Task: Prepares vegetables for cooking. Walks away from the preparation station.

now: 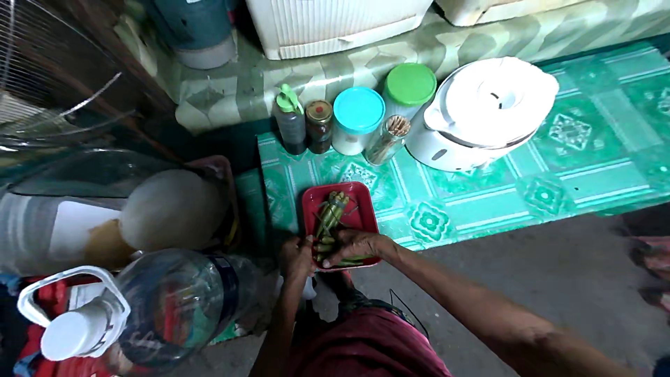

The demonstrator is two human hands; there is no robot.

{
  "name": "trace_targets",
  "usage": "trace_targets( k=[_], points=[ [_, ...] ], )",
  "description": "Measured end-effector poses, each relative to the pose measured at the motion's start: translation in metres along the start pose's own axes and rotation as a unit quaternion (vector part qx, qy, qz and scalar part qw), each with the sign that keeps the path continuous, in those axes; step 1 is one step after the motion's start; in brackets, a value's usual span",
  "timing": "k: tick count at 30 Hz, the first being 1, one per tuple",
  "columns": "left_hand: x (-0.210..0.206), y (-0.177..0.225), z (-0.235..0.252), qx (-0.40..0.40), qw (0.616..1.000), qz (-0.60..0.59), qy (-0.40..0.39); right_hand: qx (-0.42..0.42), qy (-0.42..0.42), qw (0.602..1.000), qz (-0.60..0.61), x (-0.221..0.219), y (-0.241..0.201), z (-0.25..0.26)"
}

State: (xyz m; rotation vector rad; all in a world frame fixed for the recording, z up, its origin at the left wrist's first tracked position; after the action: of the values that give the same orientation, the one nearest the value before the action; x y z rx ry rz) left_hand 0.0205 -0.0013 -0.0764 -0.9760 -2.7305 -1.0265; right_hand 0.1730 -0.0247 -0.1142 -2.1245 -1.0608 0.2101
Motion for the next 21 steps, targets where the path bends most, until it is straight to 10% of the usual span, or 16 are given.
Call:
trace_targets(
  k=[21],
  points=[
    [0.002,-0.004,-0.001,-0.026,0.999,0.019,-0.002,0.044,-0.068,0.994,0.075,-0.001,-0.008,0.004]
  ],
)
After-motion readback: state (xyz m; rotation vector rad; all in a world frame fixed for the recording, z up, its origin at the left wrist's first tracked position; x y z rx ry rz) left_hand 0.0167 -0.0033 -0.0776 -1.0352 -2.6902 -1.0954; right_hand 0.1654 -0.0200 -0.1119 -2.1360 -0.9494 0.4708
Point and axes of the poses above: each hand's wrist, its own z-axis towards the middle knuckle, its own x-axis out of the back of the hand, y = z × x, the point moved 5 cm from there along z, towards the middle knuckle, and after that the axes turned 10 degrees about -y, right-handed, at the moved point
